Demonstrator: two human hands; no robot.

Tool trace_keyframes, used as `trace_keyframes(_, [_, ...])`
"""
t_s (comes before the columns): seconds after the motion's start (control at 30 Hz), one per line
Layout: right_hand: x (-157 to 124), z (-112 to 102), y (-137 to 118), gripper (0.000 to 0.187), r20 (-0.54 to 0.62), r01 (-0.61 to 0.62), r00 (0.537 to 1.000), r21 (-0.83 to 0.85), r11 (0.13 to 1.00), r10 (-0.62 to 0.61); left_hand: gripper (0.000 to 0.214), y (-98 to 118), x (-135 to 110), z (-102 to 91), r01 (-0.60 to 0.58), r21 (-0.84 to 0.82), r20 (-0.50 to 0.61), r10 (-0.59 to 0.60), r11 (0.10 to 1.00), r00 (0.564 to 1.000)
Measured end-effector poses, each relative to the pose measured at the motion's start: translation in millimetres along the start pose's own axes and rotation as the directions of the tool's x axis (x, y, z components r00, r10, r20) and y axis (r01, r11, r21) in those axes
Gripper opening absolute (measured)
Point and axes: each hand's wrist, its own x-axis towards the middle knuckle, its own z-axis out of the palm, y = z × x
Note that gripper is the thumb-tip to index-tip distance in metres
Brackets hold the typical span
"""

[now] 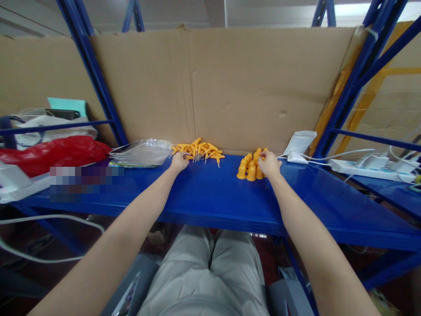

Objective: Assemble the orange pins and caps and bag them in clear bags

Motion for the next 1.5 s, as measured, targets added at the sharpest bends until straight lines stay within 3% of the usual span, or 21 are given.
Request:
trace_keyframes(0.13, [0, 1, -2, 0.029, -0.020, 0.021, 1.000, 0.019, 1.000, -0.021, 0.043, 5, -1, -6.2, 0.066, -0.179, -0.097, -0.085, 0.982, 0.992])
trace_keyframes(0.3, [-3, -1, -7, 0.030, -0.009, 0.063, 0.998, 0.012, 0.998, -0.062, 0.039, 14, -4, -11.6, 0.128, -0.228, -0.123, -0.159, 0.965, 0.979])
trace_keyframes(0.4, [-4, 0, -9, 0.028, -0.006, 0.086, 0.996, 0.005, 0.996, -0.086, 0.042, 25, -10, -9.6, 0.146, -0.241, -0.028, -0.158, 0.959, 0.987])
trace_keyframes(0.5, [-5, 3, -11, 0.026, -0.013, 0.150, 0.989, 0.016, 0.988, -0.150, 0.054, 36, -20, -6.6, 0.170, -0.280, 0.185, -0.121, 0.945, 0.975])
trace_keyframes(0.57, [-7, 4, -14, 0.028, -0.008, 0.221, 0.975, 0.023, 0.975, -0.220, 0.057, 39, -26, -5.2, 0.097, -0.267, 0.271, -0.022, 0.959, 0.962])
trace_keyframes(0.67, [-13, 3, -22, 0.033, 0.070, 0.324, 0.944, 0.006, 0.946, -0.324, 0.046, 37, -27, -3.6, -0.127, -0.171, 0.305, 0.175, 0.977, 0.936])
trace_keyframes(0.77, [-21, 0, -31, 0.035, 0.199, 0.412, 0.895, -0.026, 0.911, -0.399, 0.039, 30, -21, -1.6, -0.318, -0.079, 0.236, 0.328, 0.945, 0.915])
trace_keyframes(0.9, [-29, -3, -37, 0.034, 0.356, 0.472, 0.837, -0.085, 0.878, -0.416, 0.041, 21, -12, -0.6, -0.408, 0.026, 0.153, 0.400, 0.913, 0.904])
trace_keyframes(1.03, [-30, -3, -38, 0.032, 0.411, 0.490, 0.817, -0.125, 0.863, -0.404, 0.037, 15, -11, -5.6, -0.403, 0.177, 0.223, 0.362, 0.898, 0.905])
trace_keyframes(1.2, [-31, -2, -38, 0.035, 0.404, 0.500, 0.824, -0.193, 0.844, -0.396, 0.045, 12, -18, -13.8, -0.252, 0.378, 0.338, 0.120, 0.891, 0.933])
trace_keyframes(1.37, [-34, -3, -41, 0.043, 0.430, 0.483, 0.834, -0.265, 0.835, -0.346, 0.045, 14, -19, -14.5, -0.152, 0.460, 0.312, 0.001, 0.875, 0.950])
trace_keyframes(1.5, [-35, -4, -43, 0.048, 0.459, 0.488, 0.826, -0.295, 0.821, -0.327, 0.044, 14, -19, -15.3, -0.141, 0.458, 0.313, -0.011, 0.878, 0.950])
